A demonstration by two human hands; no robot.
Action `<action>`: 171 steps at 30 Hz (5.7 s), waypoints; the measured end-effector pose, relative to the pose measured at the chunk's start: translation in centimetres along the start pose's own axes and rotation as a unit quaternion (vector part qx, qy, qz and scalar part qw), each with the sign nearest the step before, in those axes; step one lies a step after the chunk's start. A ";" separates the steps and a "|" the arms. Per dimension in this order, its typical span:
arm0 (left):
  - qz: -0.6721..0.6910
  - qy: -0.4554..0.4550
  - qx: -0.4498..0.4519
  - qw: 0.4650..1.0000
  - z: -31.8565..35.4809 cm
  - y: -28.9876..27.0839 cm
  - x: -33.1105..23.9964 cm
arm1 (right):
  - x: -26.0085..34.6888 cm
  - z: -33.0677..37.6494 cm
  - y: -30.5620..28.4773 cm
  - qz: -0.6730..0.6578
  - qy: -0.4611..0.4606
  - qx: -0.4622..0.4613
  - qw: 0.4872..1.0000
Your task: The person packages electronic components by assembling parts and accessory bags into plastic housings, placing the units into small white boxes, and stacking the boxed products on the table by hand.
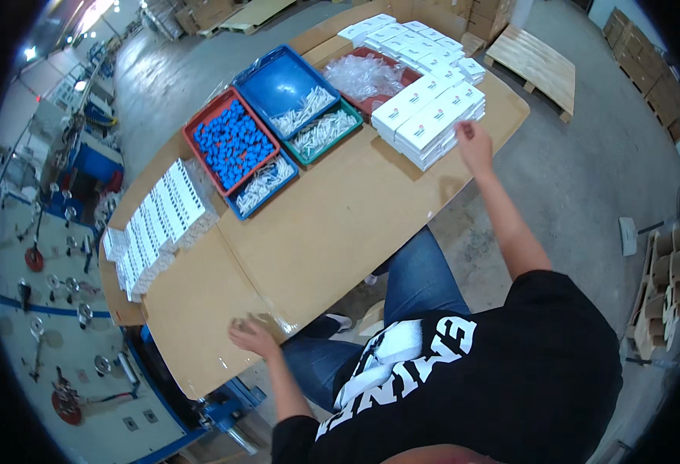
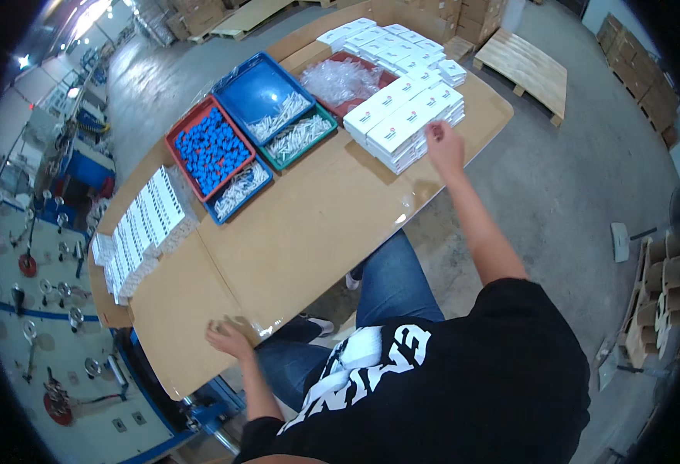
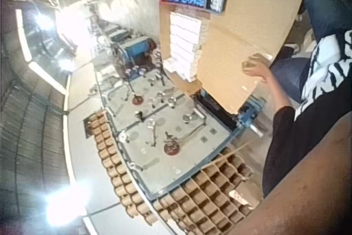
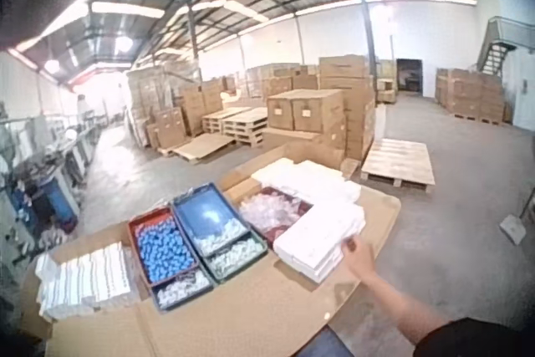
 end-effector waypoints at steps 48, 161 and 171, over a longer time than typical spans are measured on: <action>0.657 -0.257 0.456 0.543 1.6 4.2 -23.2 | 19.3 27.7 16.9 -0.306 0.026 0.626 0.717; 0.465 0.012 0.069 0.882 -1.0 -3.1 -18.3 | 25.1 41.1 15.9 -0.276 0.222 0.588 0.727; 0.462 -0.001 0.019 0.887 -1.0 -4.5 -18.6 | 26.1 41.4 14.3 -0.275 0.162 0.573 0.755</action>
Point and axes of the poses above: each hand's wrist, its own z-axis away from the middle knuckle, its own y-axis out of the palm, x = y × z, the point moved 8 cm from there along -z, towards the middle knuckle, and after that the axes turned 6 degrees about y, right-handed, at the moved point
